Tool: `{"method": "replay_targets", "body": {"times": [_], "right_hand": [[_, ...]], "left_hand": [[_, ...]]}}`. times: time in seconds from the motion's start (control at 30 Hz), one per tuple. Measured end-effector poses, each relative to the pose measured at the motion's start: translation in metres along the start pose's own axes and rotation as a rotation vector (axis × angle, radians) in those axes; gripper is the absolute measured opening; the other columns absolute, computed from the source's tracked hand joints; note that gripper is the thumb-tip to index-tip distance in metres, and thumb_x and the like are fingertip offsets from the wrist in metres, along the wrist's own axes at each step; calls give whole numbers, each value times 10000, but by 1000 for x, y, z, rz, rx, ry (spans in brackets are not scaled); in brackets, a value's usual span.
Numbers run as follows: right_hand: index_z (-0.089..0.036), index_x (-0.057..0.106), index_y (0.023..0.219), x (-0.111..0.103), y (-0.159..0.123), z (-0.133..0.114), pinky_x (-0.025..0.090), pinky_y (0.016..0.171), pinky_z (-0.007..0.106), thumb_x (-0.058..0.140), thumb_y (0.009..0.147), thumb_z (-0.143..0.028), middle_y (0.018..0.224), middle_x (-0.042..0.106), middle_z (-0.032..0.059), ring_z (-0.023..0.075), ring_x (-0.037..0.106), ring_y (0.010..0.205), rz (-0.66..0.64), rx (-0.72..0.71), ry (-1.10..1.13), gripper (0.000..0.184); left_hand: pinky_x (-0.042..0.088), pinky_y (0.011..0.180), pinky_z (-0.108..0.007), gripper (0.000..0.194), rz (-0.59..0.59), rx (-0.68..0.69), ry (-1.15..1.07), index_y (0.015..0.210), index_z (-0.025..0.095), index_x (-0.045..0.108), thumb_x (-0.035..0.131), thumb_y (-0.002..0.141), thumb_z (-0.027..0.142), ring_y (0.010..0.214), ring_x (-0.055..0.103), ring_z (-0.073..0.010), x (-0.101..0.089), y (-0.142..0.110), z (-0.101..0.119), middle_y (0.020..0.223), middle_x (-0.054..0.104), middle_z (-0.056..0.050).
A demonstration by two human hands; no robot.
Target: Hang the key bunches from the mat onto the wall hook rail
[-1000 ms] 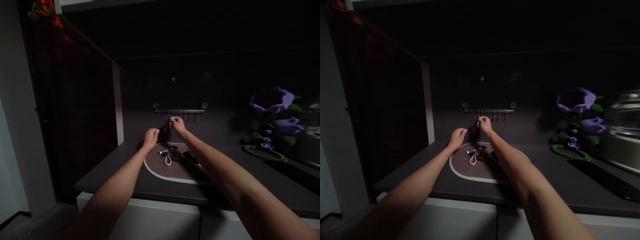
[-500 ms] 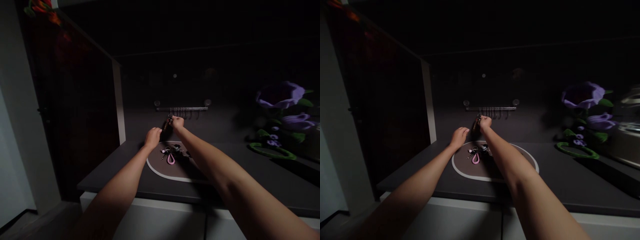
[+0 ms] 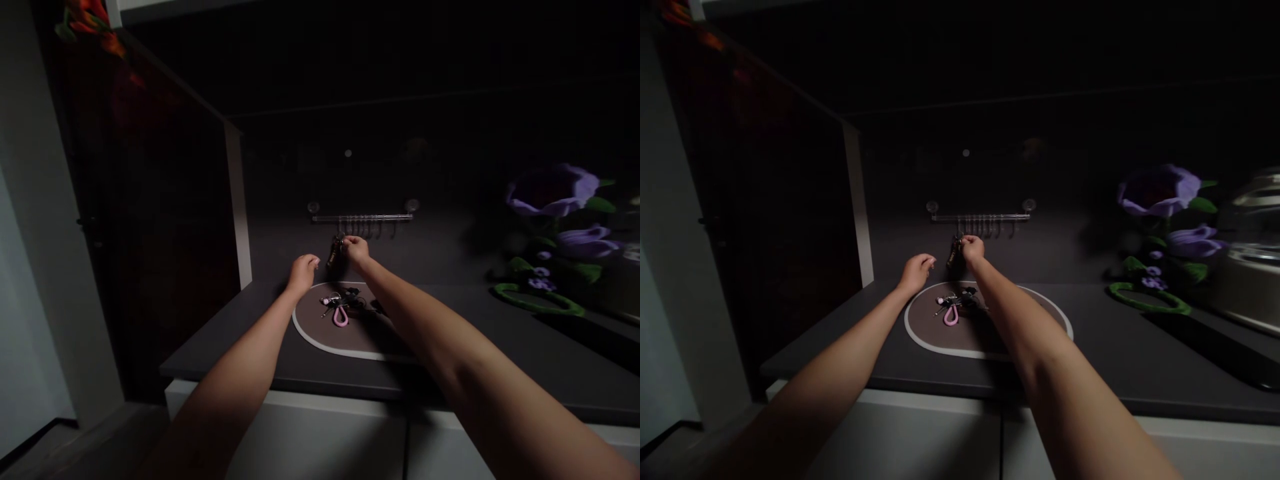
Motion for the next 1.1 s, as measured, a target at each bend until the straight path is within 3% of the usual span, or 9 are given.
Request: {"method": "replay_targets", "body": {"times": [0.2,0.37,0.53,0.73,0.9,1.1], "right_hand": [[-113,604,911,-11,-26,-23,440,771,227,562,651,-94,921,643,80,112,586,804,101,147,-148,264],[-107,612,910,-22,-58,-37,449,730,241,537,685,-106,894,646,76,107,580,725,-36,153,-156,236],[-106,614,896,-40,-93,-30,446,725,249,553,719,-169,866,653,66,102,569,713,-237,62,-284,197],[-140,628,948,-57,-122,-25,422,797,262,514,785,-179,950,662,81,148,593,871,-387,-166,-738,203],[-141,635,982,-58,-128,-25,410,811,250,480,811,-164,998,657,95,170,594,922,-539,-313,-960,232],[-144,640,990,-55,-124,-18,402,783,225,484,804,-169,997,660,81,166,594,910,-585,-339,-1052,244]], "left_hand": [[347,509,-205,124,-94,-162,-143,706,125,601,490,741,167,488,449,-83,0,-1,-2,593,551,10],[381,567,-212,93,-240,-177,-181,753,108,626,552,703,134,538,471,-82,-5,-5,8,610,572,5],[397,654,-232,130,-405,-138,-129,786,113,656,593,674,133,622,512,-95,-10,-7,11,673,618,-12],[404,642,-237,180,-573,-104,-21,832,116,663,583,672,138,624,528,-103,-4,-14,5,703,636,-20],[407,719,-248,193,-596,19,163,859,126,666,563,696,136,740,566,-133,5,-19,3,826,667,-44],[393,708,-238,194,-668,103,318,859,136,674,528,741,184,770,571,-144,10,-23,2,849,675,-46]]}}
Point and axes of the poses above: each hand's wrist, its own y-axis towards the middle knuckle, its own x-axis out of the palm, z = x × y, the point moved 1 cm from there along y, towards the middle knuckle
